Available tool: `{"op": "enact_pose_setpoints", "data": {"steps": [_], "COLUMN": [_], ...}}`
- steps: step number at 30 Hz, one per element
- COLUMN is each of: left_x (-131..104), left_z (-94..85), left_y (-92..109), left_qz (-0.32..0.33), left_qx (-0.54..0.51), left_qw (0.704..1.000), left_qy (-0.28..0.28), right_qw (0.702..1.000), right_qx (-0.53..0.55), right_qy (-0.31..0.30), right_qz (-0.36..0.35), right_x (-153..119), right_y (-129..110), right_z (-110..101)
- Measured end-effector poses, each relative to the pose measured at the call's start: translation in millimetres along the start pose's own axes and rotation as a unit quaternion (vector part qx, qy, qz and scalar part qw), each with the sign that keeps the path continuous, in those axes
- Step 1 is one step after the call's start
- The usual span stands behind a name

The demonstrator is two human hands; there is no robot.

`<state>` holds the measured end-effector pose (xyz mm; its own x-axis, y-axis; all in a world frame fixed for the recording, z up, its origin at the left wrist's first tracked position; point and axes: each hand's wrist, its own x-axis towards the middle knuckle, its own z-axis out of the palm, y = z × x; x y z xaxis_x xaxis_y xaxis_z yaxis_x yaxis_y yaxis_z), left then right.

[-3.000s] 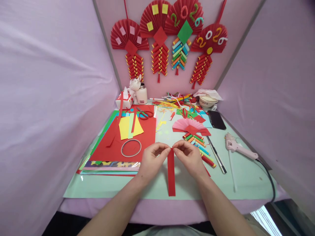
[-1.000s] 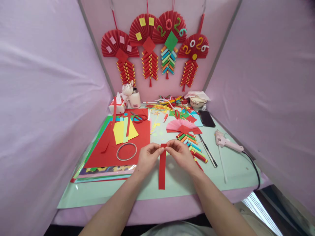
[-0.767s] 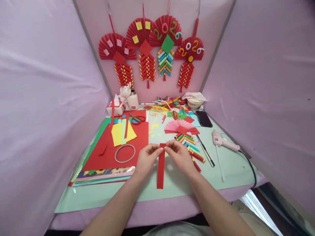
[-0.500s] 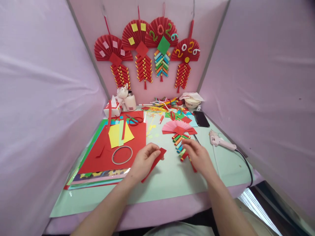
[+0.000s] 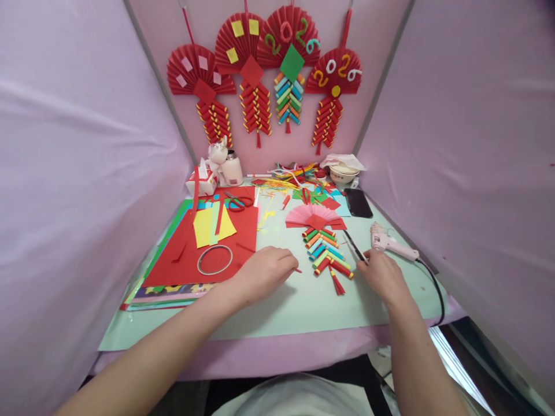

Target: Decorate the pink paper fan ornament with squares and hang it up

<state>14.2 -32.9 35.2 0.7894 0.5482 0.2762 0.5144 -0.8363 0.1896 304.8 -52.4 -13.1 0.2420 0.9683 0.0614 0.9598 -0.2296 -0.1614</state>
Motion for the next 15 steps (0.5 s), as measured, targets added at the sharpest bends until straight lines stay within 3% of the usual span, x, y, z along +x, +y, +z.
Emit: {"op": "enact_pose_setpoints", "data": {"steps": [3, 5, 8, 12, 15], "left_x": [-27, -44, -64, -82, -89], "left_z": [13.5, 23.8, 39.0, 50.2, 49.4], "left_y": [-7, -7, 0, 8, 8], "left_qz": [0.022, -0.008, -0.061, -0.086, -0.067], "left_qx": [-0.054, -0.07, -0.116, -0.146, -0.11], "left_qw": [0.991, 0.986, 0.985, 0.984, 0.991], "left_qy": [0.118, 0.154, 0.108, 0.053, 0.044], "right_qw": [1.0, 0.999, 0.993, 0.963, 0.938], "right_qx": [0.012, 0.033, 0.1, 0.196, 0.221], "right_qy": [0.017, 0.03, 0.015, -0.101, -0.143], "right_qz": [-0.009, -0.018, -0.057, -0.158, -0.226], "right_x": [-20, -35, -59, -86, -99], "right_y": [9, 11, 5, -11, -21], "right_z": [-7, -12, -16, -13, -5]}}
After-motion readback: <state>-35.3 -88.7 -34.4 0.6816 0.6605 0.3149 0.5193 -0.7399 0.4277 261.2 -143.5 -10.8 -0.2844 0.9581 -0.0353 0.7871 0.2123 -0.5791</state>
